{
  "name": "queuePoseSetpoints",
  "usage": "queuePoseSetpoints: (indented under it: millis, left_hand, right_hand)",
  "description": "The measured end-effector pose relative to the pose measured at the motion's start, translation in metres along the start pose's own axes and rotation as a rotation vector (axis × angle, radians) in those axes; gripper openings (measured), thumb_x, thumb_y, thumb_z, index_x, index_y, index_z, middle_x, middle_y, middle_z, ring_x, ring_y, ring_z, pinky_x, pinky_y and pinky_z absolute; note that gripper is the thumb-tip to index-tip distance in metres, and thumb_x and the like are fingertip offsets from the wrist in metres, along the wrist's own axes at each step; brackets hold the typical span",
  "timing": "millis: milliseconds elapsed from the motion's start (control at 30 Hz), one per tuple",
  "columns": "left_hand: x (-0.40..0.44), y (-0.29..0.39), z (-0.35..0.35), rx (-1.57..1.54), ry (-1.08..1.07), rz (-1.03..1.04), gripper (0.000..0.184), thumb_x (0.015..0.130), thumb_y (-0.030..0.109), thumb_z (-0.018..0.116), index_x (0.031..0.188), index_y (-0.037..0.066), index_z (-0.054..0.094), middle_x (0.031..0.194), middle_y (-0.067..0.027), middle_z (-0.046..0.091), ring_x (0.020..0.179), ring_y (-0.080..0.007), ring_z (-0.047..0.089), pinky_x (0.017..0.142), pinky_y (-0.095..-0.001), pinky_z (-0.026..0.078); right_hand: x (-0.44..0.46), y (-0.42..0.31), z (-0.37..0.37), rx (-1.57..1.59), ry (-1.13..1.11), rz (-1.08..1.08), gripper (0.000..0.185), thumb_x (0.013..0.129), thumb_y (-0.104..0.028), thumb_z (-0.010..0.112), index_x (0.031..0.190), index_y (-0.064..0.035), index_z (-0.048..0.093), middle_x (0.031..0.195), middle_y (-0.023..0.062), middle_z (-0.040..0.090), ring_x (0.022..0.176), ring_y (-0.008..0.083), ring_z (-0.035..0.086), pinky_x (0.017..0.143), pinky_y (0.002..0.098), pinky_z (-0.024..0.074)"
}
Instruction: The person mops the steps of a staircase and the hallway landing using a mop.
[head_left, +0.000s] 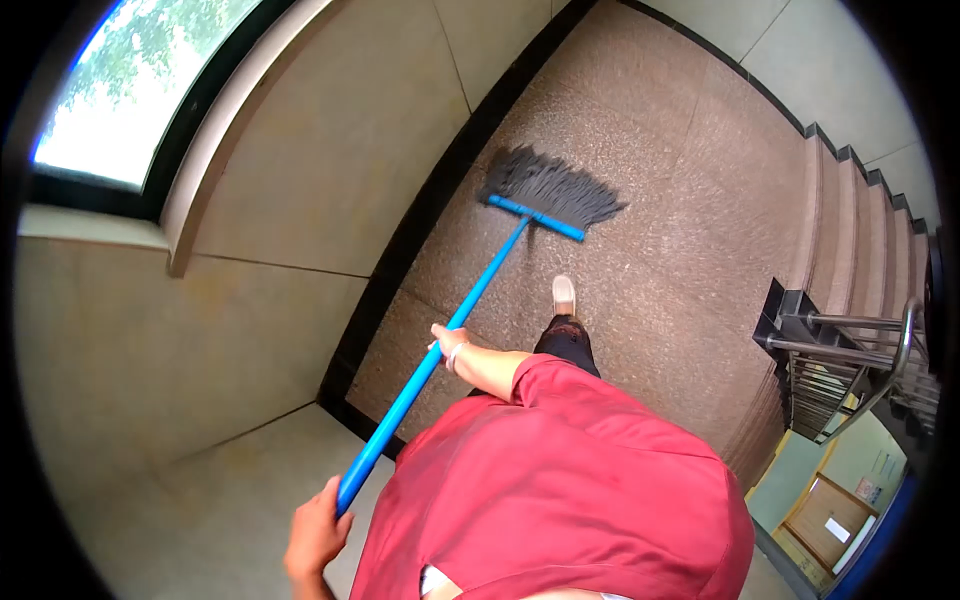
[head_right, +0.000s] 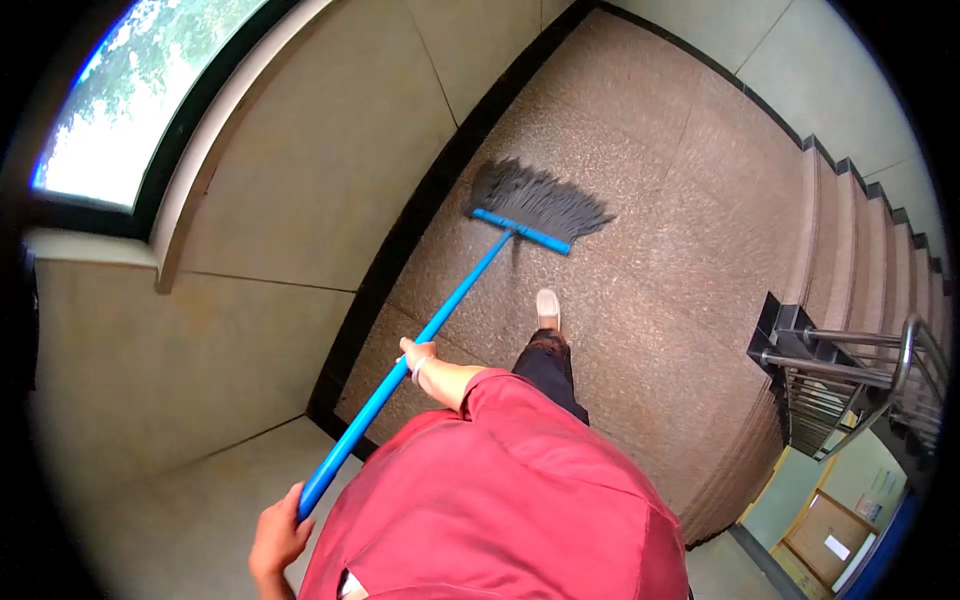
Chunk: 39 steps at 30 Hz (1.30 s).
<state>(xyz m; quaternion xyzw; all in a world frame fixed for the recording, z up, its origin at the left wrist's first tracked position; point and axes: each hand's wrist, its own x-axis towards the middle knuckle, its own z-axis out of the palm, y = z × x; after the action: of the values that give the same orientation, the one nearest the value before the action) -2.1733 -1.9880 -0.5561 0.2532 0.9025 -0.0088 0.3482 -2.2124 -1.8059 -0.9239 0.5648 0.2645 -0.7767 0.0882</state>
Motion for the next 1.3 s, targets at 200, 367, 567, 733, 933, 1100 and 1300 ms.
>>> queuePoseSetpoints:
  millis: [200, 367, 567, 733, 933, 1100, 1300]
  left_hand:
    - [-0.091, 0.018, -0.022, 0.304, 0.306, -0.173, 0.039, 0.065, 0.029, 0.058, 0.099, 0.014, 0.049, 0.064, -0.0123, 0.053, 0.055, -0.0297, 0.052, 0.047, -0.0373, 0.041]
    - [-0.094, 0.050, -0.022, 0.545, 0.260, -0.113, 0.035, 0.064, 0.028, 0.061, 0.094, 0.014, 0.052, 0.059, -0.0091, 0.052, 0.049, -0.0258, 0.050, 0.043, -0.0345, 0.040]
    - [-0.093, 0.125, -0.021, 0.621, 0.282, 0.287, 0.037, 0.058, 0.025, 0.065, 0.092, 0.014, 0.053, 0.056, -0.0077, 0.050, 0.045, -0.0241, 0.049, 0.041, -0.0332, 0.039]
    - [-0.110, 0.203, -0.002, 0.749, 0.317, 0.563, 0.050, 0.040, 0.018, 0.068, 0.086, 0.007, 0.052, 0.055, -0.0078, 0.046, 0.050, -0.0255, 0.045, 0.049, -0.0347, 0.033]
    - [-0.093, 0.314, 0.054, 0.883, 0.229, 0.938, 0.044, 0.047, 0.024, 0.066, 0.086, 0.011, 0.051, 0.053, -0.0023, 0.040, 0.045, -0.0196, 0.042, 0.042, -0.0312, 0.032]
    - [-0.057, 0.377, 0.134, 0.833, 0.109, 1.261, 0.034, 0.057, 0.021, 0.062, 0.086, 0.010, 0.050, 0.054, -0.0028, 0.044, 0.048, -0.0187, 0.047, 0.043, -0.0304, 0.037]
    - [-0.045, 0.406, 0.217, 0.848, 0.077, 1.563, 0.024, 0.066, 0.014, 0.050, 0.089, 0.008, 0.049, 0.056, -0.0033, 0.046, 0.047, -0.0164, 0.051, 0.039, -0.0275, 0.041]
  right_hand:
    - [-0.046, 0.036, 0.022, -0.053, -0.054, 0.209, 0.018, 0.068, -0.009, 0.048, 0.083, -0.0044, 0.039, 0.063, 0.0104, 0.049, 0.051, 0.0219, 0.053, 0.043, 0.0386, 0.0456]
    - [-0.049, 0.036, -0.004, -0.037, -0.071, 0.126, 0.015, 0.067, -0.008, 0.046, 0.079, -0.0016, 0.040, 0.058, 0.0114, 0.050, 0.047, 0.0215, 0.052, 0.038, 0.0355, 0.0430]
    - [-0.085, 0.013, -0.125, 0.281, -0.060, 0.095, 0.015, 0.068, -0.010, 0.047, 0.079, -0.0042, 0.040, 0.061, 0.0096, 0.048, 0.054, 0.0217, 0.052, 0.043, 0.0376, 0.0436]
    - [-0.132, 0.033, -0.262, 0.734, -0.145, 0.096, 0.014, 0.069, -0.011, 0.047, 0.080, -0.0058, 0.040, 0.063, 0.0104, 0.050, 0.056, 0.0224, 0.053, 0.042, 0.0369, 0.0413]
    - [-0.171, 0.089, -0.440, 1.123, -0.122, -0.103, 0.013, 0.071, -0.014, 0.046, 0.079, -0.0052, 0.040, 0.062, 0.0108, 0.048, 0.062, 0.0234, 0.050, 0.054, 0.0366, 0.0427]
    - [-0.157, 0.160, -0.571, 1.334, 0.069, -0.208, 0.008, 0.071, -0.013, 0.045, 0.070, -0.0075, 0.038, 0.057, 0.0072, 0.043, 0.052, 0.0201, 0.046, 0.048, 0.0338, 0.0405]
    - [-0.170, 0.208, -0.646, 1.479, 0.616, -0.181, 0.009, 0.070, -0.009, 0.041, 0.065, -0.0105, 0.034, 0.047, 0.0003, 0.032, 0.038, 0.0118, 0.036, 0.035, 0.0222, 0.0333]
